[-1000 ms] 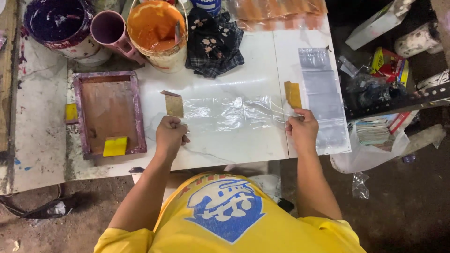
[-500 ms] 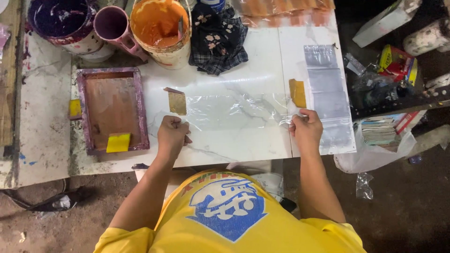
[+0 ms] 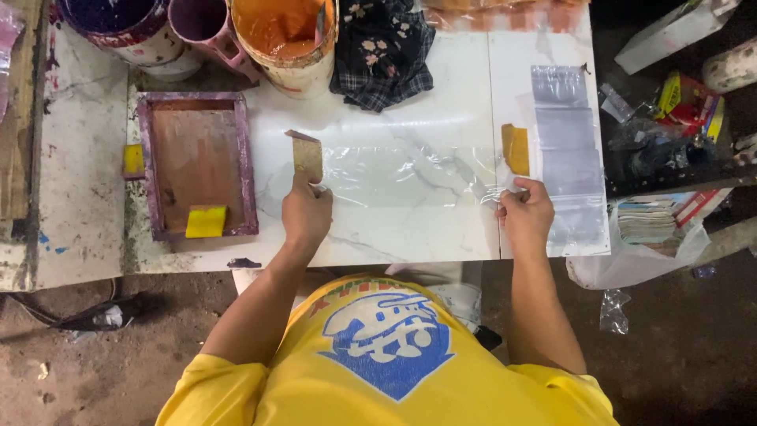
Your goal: The person smooths a plastic sheet on a table, then picks up a paint bucket and stirs the orange paint with a stick. They pour the paint into a rectangular tray and use a yellow sponge to spread it evenly.
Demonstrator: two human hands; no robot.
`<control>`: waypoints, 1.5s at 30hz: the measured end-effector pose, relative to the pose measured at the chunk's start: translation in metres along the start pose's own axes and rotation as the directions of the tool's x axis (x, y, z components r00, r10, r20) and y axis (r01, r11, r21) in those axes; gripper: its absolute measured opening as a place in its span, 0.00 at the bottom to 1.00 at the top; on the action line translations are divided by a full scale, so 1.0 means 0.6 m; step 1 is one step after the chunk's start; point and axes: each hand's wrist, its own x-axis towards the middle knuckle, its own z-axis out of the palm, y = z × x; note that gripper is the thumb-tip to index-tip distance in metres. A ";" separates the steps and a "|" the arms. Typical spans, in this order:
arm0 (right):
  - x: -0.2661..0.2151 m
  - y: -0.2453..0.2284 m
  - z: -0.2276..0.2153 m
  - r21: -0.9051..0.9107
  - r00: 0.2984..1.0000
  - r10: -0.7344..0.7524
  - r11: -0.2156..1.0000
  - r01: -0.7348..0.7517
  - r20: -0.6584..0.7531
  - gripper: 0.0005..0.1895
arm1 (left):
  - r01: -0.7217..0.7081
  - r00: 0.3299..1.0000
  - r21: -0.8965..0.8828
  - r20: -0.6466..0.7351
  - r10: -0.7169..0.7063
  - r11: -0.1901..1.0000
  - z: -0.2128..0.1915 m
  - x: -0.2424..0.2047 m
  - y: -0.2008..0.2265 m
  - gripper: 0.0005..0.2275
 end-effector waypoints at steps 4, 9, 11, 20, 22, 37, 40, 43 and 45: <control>0.007 0.004 -0.005 -0.029 1.000 -0.005 1.000 0.005 0.002 0.16 | 0.018 1.000 -0.140 0.017 -0.016 0.990 -0.003 0.015 -0.009 0.13; 0.015 -0.002 -0.004 0.003 1.000 0.016 1.000 -0.016 0.012 0.14 | 0.042 0.997 -0.406 0.072 -0.014 0.913 0.002 0.037 -0.038 0.14; 0.017 -0.003 -0.004 -0.035 1.000 0.014 0.999 -0.014 0.018 0.15 | 0.042 0.997 -0.420 0.078 -0.010 0.907 0.003 0.037 -0.037 0.14; 0.048 0.050 0.005 -0.384 0.672 -0.740 0.619 0.685 0.006 0.16 | 0.026 0.995 -0.443 0.096 0.019 0.896 -0.002 0.024 -0.036 0.15; 0.051 0.060 0.016 -0.417 0.494 -0.862 0.410 0.811 0.113 0.18 | 0.003 0.995 -0.456 0.088 0.041 0.890 0.000 0.029 -0.036 0.15; 0.051 0.125 0.018 -0.541 0.537 -0.842 0.429 0.723 0.049 0.18 | -0.005 0.999 -0.409 0.040 0.024 0.912 0.001 0.021 -0.041 0.15; 0.043 0.127 0.003 -0.483 0.596 -0.799 0.553 0.679 -0.078 0.17 | -0.007 0.998 -0.380 0.054 0.030 0.925 0.001 0.023 -0.037 0.14; 0.030 0.130 -0.008 -0.671 0.753 -0.653 0.593 0.446 -0.076 0.12 | 0.020 0.997 -0.368 0.076 0.008 0.930 -0.001 0.018 -0.029 0.15; 0.031 0.119 -0.004 -0.754 0.811 -0.584 0.543 0.370 -0.023 0.13 | 0.023 0.998 -0.369 0.070 0.003 0.929 -0.004 0.013 -0.021 0.15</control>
